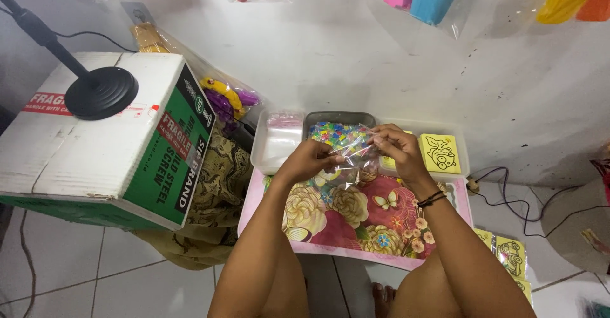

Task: The person sits on the floor and packs small craft kits. They place a yellow card with a cartoon character and a handful of colorful beads into a clear plastic bag, then seal it. The person repeats this process for multiple kits, arranging the finished packages on the floor.

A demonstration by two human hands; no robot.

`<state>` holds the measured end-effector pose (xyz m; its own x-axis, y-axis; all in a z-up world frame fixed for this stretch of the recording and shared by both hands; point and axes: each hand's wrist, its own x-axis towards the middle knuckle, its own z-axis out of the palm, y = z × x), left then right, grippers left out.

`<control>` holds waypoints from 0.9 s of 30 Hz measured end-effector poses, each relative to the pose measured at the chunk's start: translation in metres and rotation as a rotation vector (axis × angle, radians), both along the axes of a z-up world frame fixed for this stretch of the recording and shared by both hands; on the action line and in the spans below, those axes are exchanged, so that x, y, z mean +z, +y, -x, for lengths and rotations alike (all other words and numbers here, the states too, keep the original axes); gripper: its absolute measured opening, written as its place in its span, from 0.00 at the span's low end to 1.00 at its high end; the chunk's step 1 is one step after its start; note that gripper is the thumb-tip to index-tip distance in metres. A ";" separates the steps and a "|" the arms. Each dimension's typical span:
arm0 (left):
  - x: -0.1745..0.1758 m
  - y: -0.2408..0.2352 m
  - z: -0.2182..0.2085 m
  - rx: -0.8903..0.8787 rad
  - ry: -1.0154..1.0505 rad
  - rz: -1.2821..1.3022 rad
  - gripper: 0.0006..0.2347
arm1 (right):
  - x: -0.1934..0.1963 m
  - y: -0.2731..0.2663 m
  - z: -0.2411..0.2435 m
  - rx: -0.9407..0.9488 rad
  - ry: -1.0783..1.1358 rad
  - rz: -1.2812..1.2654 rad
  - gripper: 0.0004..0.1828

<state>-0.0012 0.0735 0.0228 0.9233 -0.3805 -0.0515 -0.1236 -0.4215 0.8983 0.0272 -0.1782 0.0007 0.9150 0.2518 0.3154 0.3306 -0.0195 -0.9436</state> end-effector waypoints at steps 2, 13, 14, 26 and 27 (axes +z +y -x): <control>-0.003 -0.001 -0.001 -0.010 0.024 0.006 0.12 | 0.004 0.000 0.004 0.009 -0.032 0.047 0.12; -0.014 -0.002 -0.012 -0.029 0.046 0.059 0.09 | -0.010 -0.009 -0.009 -0.166 -0.027 0.296 0.07; -0.017 0.000 -0.014 -0.013 0.022 0.023 0.08 | -0.011 -0.009 -0.009 -0.170 -0.002 0.268 0.07; -0.021 0.008 -0.017 0.071 -0.098 -0.107 0.07 | -0.009 -0.004 -0.009 -0.147 0.063 0.086 0.14; -0.023 0.009 -0.018 0.077 -0.100 -0.119 0.07 | -0.007 -0.002 -0.007 -0.134 0.104 0.048 0.15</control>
